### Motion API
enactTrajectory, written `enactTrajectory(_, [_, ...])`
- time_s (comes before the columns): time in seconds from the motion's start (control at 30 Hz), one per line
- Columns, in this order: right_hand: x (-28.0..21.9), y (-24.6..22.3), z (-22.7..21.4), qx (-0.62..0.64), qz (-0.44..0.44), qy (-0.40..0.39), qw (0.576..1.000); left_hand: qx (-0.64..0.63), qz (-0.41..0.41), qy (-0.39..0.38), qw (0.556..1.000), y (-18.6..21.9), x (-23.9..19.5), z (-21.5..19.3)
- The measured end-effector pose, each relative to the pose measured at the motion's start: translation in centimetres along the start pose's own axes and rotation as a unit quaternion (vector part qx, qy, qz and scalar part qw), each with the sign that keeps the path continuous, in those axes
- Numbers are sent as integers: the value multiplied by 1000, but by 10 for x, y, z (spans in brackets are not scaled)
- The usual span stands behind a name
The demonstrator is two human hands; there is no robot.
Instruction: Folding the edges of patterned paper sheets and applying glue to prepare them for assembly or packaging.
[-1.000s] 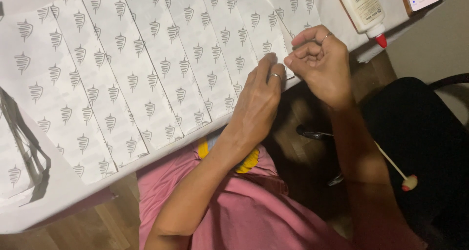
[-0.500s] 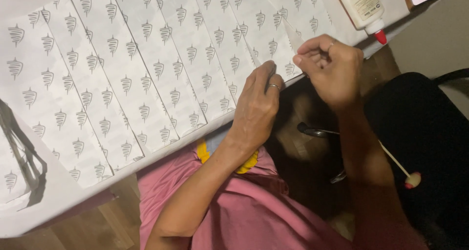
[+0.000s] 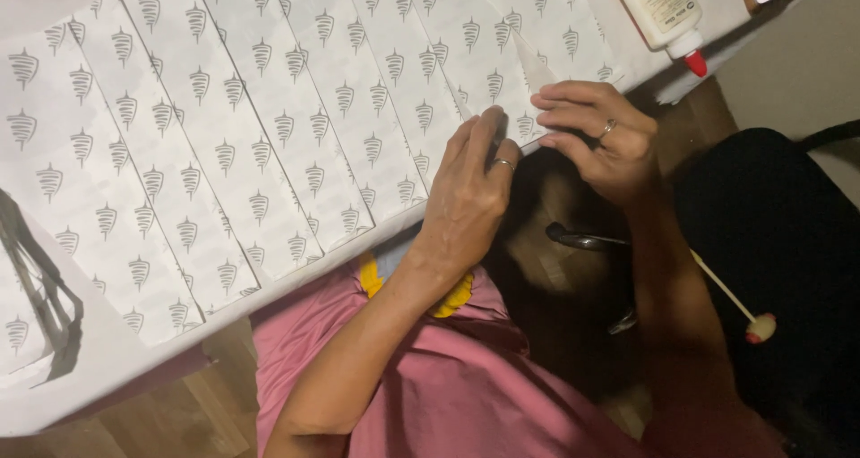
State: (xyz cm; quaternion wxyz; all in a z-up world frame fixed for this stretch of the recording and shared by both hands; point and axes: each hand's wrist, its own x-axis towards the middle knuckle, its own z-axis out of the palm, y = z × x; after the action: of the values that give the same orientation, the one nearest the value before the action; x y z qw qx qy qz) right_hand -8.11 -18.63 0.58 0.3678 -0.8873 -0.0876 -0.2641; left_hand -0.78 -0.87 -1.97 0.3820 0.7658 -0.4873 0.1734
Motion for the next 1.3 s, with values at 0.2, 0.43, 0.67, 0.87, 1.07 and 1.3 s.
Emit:
enactTrajectory(0.2, [1, 2, 0, 12, -19, 1, 1000, 14, -2, 4, 1000, 2, 2, -4])
enactTrajectory(0.43, [2, 2, 2, 22, -21, 8, 1000, 34, 0, 18, 999, -1, -5, 13])
enactTrajectory(0.67, [4, 8, 1, -5, -9, -17, 1000, -1, -61, 11, 998, 0, -5, 19])
enactTrajectory(0.87, [8, -3, -1, -7, 36, -35, 999, -128, -144, 11, 981, 4, 6, 13])
enactTrajectory(1.07, [11, -6, 0, -31, 49, -27, 998, -113, -170, 16, 979, 2, 13, 13])
enactTrajectory(1.3, [13, -9, 11, -75, 29, 6, 997, -149, -188, 6, 971, 3, 18, 5])
